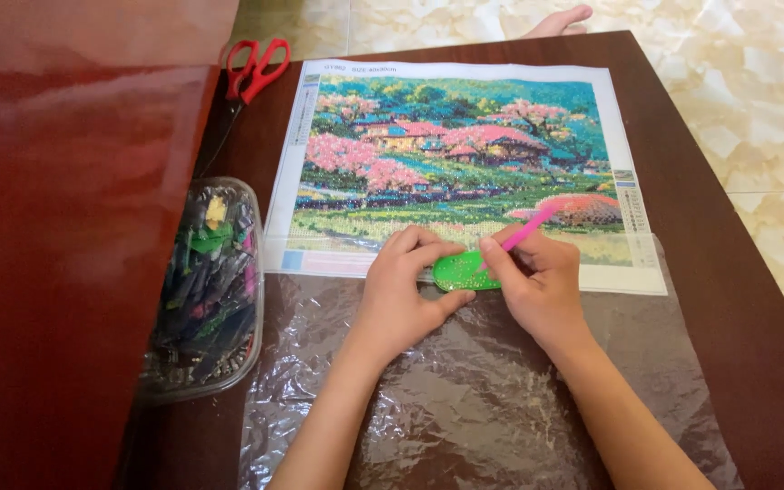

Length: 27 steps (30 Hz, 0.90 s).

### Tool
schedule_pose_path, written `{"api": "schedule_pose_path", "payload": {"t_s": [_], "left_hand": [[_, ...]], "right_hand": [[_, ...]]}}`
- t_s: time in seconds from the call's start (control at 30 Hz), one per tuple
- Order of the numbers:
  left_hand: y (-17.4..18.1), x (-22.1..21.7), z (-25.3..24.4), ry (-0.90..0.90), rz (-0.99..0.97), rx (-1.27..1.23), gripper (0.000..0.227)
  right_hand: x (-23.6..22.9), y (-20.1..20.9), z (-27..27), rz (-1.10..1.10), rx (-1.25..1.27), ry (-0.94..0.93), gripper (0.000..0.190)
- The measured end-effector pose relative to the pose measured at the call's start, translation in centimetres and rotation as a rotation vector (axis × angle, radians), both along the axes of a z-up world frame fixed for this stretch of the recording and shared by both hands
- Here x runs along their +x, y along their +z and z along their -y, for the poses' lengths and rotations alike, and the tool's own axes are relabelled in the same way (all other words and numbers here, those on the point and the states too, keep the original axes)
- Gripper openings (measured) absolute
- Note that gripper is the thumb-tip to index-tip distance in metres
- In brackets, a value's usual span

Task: The person creates a mosaic image by picking up small resin diamonds from a container with a specialized dotting pen and placing them onto an adhesive canvas. The person holds the container with one hand while using the dotting pen with the other, occasionally shifting the canvas.

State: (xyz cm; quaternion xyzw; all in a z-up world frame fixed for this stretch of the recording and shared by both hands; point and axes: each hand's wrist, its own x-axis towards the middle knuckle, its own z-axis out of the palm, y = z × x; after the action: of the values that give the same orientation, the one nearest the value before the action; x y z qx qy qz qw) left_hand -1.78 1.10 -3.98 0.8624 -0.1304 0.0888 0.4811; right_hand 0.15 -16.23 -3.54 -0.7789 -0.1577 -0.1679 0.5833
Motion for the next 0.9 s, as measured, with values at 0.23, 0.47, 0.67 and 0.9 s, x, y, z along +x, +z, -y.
{"api": "schedule_pose_path", "payload": {"t_s": [0.23,0.47,0.67,0.9], "left_hand": [[-0.2,-0.1,0.1,0.024,0.038,-0.028,0.049],[-0.3,-0.1,0.2,0.033,0.028,-0.04,0.048],[-0.3,-0.1,0.3,0.038,0.02,-0.04,0.048],[-0.1,-0.1,0.4,0.04,0.016,-0.045,0.047]], "right_hand": [[1.7,-2.6,1.2,-0.148,0.215,0.015,0.019],[2.1,-2.4,1.7,-0.307,0.409,-0.017,0.021],[2.1,-2.2,1.6,-0.316,0.445,-0.013,0.021],[2.0,-2.0,1.6,-0.333,0.441,-0.02,0.021]]}}
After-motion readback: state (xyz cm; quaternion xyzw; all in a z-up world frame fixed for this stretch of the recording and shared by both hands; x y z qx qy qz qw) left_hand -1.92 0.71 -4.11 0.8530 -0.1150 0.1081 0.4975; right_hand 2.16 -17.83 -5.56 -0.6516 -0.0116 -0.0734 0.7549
